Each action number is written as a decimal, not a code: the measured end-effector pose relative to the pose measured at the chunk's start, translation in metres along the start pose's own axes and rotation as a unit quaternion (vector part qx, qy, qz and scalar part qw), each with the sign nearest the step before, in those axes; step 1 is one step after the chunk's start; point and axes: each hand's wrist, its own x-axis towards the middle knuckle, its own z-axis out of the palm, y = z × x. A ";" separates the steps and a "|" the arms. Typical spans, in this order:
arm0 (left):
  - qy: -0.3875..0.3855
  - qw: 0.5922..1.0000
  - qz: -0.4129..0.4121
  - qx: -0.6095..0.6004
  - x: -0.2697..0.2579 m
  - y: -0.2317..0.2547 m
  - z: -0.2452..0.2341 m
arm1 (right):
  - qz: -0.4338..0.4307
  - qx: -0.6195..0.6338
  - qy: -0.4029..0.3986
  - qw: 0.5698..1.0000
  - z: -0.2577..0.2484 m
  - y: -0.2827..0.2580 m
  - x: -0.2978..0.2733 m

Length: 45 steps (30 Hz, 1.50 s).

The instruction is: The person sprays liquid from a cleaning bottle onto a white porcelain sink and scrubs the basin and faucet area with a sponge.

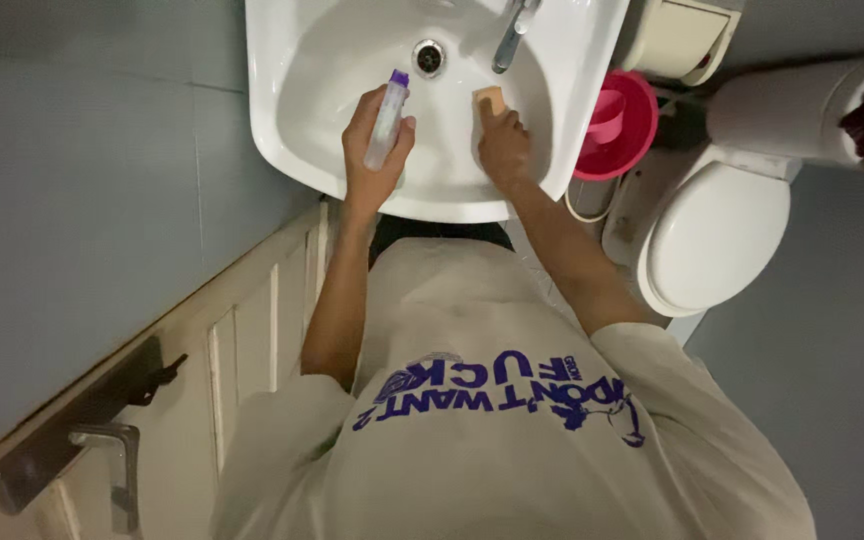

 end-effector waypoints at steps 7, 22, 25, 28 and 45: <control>-0.018 1.000 -0.011 -0.012 -0.002 -0.002 -0.013 | -0.005 0.006 0.044 0.999 0.039 0.001 0.037; -0.041 0.999 -0.002 -0.001 0.006 -0.006 -0.043 | -0.053 -0.051 0.139 0.988 0.039 -0.033 0.088; -0.038 0.999 0.000 0.005 0.006 -0.006 -0.045 | -0.083 -0.062 0.113 0.988 0.040 -0.040 0.079; -0.035 0.999 -0.013 0.002 0.014 -0.009 -0.043 | -0.130 -0.087 0.091 0.984 0.040 -0.035 0.064; -0.021 1.000 -0.008 0.022 0.008 -0.008 -0.039 | -0.103 -0.063 0.088 0.989 0.052 -0.048 0.059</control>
